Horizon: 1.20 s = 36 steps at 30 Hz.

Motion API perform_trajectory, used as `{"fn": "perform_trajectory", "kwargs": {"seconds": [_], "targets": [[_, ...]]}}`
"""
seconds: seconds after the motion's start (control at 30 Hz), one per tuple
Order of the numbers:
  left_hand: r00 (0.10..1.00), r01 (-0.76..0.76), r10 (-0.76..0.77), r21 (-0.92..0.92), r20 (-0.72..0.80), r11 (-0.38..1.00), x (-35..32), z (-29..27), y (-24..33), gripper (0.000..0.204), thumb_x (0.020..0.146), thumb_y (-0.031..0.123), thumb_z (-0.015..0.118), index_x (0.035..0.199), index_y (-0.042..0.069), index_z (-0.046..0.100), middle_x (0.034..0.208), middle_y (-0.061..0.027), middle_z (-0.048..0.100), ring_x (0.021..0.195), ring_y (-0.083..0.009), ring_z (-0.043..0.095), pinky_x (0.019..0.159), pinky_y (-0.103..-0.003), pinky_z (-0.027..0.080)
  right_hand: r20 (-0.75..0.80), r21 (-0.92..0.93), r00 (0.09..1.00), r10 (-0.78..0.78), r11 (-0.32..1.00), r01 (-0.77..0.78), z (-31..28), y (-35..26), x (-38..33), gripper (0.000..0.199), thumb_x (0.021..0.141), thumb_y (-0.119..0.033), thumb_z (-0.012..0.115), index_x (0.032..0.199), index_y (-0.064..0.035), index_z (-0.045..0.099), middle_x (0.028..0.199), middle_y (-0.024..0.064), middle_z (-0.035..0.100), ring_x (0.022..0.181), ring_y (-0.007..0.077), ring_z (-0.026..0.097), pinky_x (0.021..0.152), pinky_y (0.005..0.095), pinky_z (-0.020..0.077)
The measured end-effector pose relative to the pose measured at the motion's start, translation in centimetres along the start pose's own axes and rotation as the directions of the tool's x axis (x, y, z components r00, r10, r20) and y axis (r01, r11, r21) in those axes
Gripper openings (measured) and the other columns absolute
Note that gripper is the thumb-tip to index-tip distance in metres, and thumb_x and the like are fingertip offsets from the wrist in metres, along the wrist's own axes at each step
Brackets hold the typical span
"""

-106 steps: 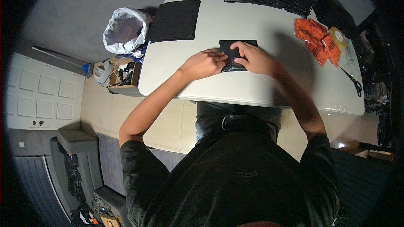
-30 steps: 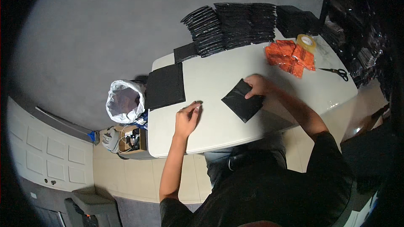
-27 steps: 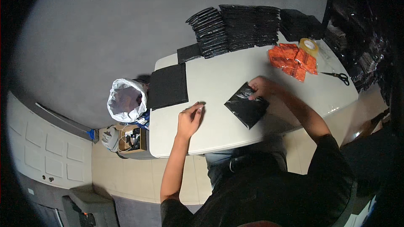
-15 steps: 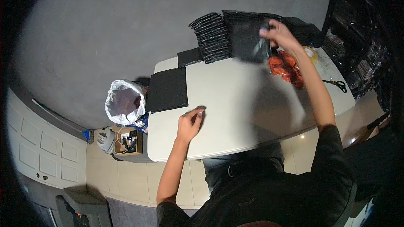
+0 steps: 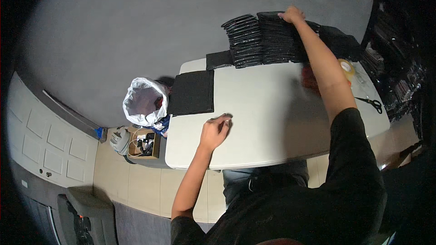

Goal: Packing orange packaged goods into black shipping envelopes and sealing them with tape.

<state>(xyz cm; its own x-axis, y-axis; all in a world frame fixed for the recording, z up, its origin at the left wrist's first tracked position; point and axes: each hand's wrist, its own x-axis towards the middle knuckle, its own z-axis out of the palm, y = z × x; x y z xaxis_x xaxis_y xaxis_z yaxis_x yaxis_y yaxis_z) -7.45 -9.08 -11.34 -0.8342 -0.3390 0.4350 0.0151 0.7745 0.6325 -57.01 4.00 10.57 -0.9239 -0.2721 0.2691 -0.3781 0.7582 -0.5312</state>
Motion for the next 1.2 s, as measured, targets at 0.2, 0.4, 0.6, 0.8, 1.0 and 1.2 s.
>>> {"fn": "perform_trajectory", "kwargs": {"seconds": [0.2,0.4,0.6,0.8,1.0,1.2], "targets": [[1.0,-0.025,0.026,0.085,-0.002,0.996,-0.7,-0.5,0.2,0.023,0.089,0.014,0.062,0.104,0.002,0.074,0.106,-0.0246,0.073,0.089,-0.0376,0.073,0.086,-0.042,0.057,0.01,-0.405,0.997,-0.072,0.912,0.07,1.9,-1.7,1.7,0.076,0.096,-0.068,0.05,0.14,-0.0078,0.06,0.15,0.0215,0.051,0.146,0.0431,0.036,0.12,0.0566,0.0242],[0.999,-0.036,0.036,0.064,0.008,0.997,0.1,0.0,0.3,0.022,0.089,0.014,0.062,0.103,0.002,0.074,0.109,-0.0249,0.072,0.093,-0.0393,0.072,0.089,-0.042,0.057,0.129,-0.246,0.98,-0.152,0.953,0.18,4.4,-0.7,2.7,0.081,0.097,-0.073,0.038,0.147,-0.0109,0.055,0.152,0.0188,0.05,0.142,0.0438,0.042,0.12,0.0581,0.0276],[0.999,-0.031,0.03,0.096,0.016,0.995,-0.2,-0.1,-0.6,0.023,0.089,0.016,0.062,0.105,0.003,0.074,0.111,-0.0245,0.072,0.09,-0.0388,0.073,0.086,-0.042,0.057,0.068,-0.302,0.99,-0.125,0.943,0.14,3.5,-3.6,-2.4,0.09,0.094,-0.081,0.028,0.146,-0.0136,0.056,0.153,0.0186,0.049,0.143,0.0426,0.042,0.119,0.0645,0.024],[0.999,-0.054,0.054,0.124,0.003,0.991,-0.6,0.5,-1.3,0.023,0.089,0.019,0.063,0.104,0.004,0.074,0.112,-0.0229,0.073,0.094,-0.0368,0.072,0.087,-0.042,0.055,0.108,-0.466,0.979,-0.172,0.861,0.203,3.0,-4.7,-3.6,0.078,0.101,-0.069,0.025,0.147,-0.0134,0.055,0.159,0.0185,0.04,0.149,0.0434,0.031,0.12,0.0671,0.0182],[0.999,-0.05,0.048,0.148,0.016,0.988,-0.4,0.5,-0.8,0.024,0.088,0.017,0.065,0.106,0.003,0.074,0.115,-0.0227,0.072,0.096,-0.0392,0.072,0.091,-0.045,0.054,0.125,-0.45,0.949,-0.288,0.837,0.313,6.0,-2.5,-1.0,0.062,0.107,-0.052,0.022,0.155,-0.0179,0.043,0.165,0.0168,0.03,0.152,0.0428,0.024,0.123,0.0595,0.0186],[0.999,0.021,-0.024,0.131,0.022,0.991,-0.8,-0.1,-0.3,0.024,0.089,0.019,0.065,0.105,0.005,0.074,0.116,-0.0218,0.072,0.105,-0.0369,0.071,0.095,-0.045,0.053,0.18,-0.464,0.931,-0.317,0.807,0.365,7.1,-3.5,-1.1,0.062,0.106,-0.055,0.019,0.159,-0.0256,0.036,0.164,0.0137,0.033,0.15,0.0434,0.029,0.123,0.0589,0.0216]]}}
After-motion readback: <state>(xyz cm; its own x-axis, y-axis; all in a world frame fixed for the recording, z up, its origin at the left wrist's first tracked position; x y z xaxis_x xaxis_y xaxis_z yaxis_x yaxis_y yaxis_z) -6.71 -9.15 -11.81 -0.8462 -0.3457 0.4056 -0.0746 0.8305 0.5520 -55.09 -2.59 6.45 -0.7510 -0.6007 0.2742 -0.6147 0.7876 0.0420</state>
